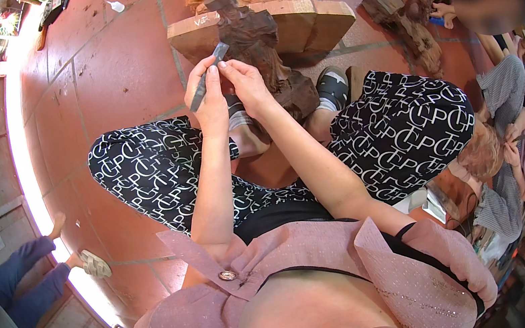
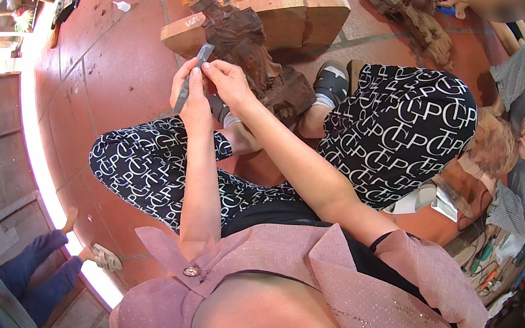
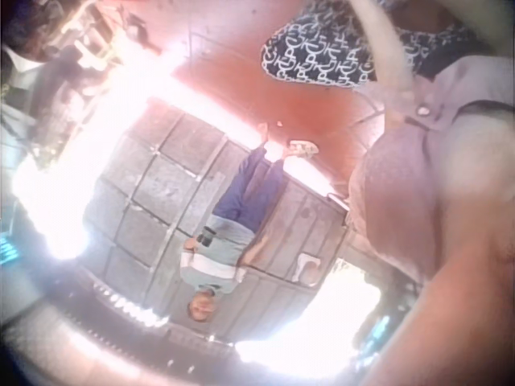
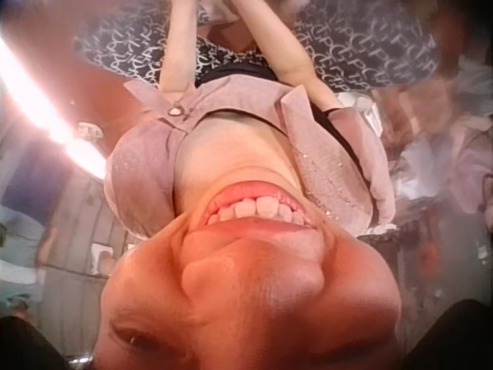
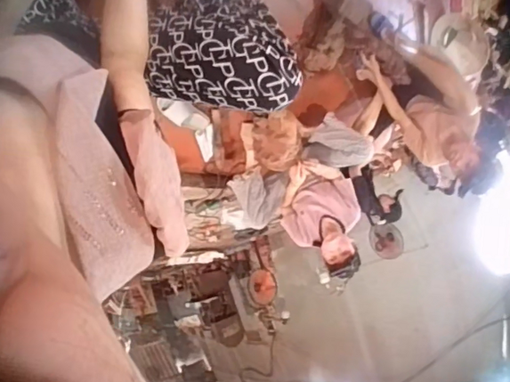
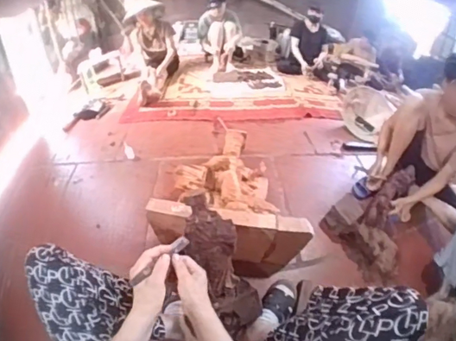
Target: The person sits on the floor and carves a piece of wood using a small knife. They hold the wood steady with one hand and use the other to scrape and shape the surface. The person occasionally pauses to inspect the wood or adjust their grip.
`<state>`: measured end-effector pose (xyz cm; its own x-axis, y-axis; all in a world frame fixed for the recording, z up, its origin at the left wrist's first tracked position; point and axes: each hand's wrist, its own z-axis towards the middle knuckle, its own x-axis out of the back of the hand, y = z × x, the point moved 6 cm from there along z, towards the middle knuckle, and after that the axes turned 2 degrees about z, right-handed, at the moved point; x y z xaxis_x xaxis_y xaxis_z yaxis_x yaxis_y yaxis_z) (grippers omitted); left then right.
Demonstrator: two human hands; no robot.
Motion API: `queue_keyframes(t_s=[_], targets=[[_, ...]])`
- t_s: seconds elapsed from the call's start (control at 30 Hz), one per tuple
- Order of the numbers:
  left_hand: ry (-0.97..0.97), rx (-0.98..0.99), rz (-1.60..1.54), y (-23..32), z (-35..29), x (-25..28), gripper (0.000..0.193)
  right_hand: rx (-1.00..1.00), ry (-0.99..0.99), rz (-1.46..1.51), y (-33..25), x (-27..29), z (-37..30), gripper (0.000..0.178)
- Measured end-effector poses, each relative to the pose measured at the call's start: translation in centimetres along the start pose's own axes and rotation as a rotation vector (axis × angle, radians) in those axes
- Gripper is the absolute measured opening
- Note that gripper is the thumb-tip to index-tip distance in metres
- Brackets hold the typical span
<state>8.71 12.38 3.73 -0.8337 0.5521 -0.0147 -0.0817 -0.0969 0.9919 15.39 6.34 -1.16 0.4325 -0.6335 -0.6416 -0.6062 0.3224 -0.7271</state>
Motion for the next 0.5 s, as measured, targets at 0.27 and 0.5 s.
queue_keyframes(t_s=[0.27,0.5], targets=[[-0.016,-0.017,0.017,0.1,1.1,-0.8,0.015,0.028,0.021,0.051,-0.6,-0.3,0.4,0.019],[0.007,-0.018,0.015,0.4,1.1,-1.3,0.013,0.089,0.063,0.077,-1.0,-0.2,0.5,0.021]])
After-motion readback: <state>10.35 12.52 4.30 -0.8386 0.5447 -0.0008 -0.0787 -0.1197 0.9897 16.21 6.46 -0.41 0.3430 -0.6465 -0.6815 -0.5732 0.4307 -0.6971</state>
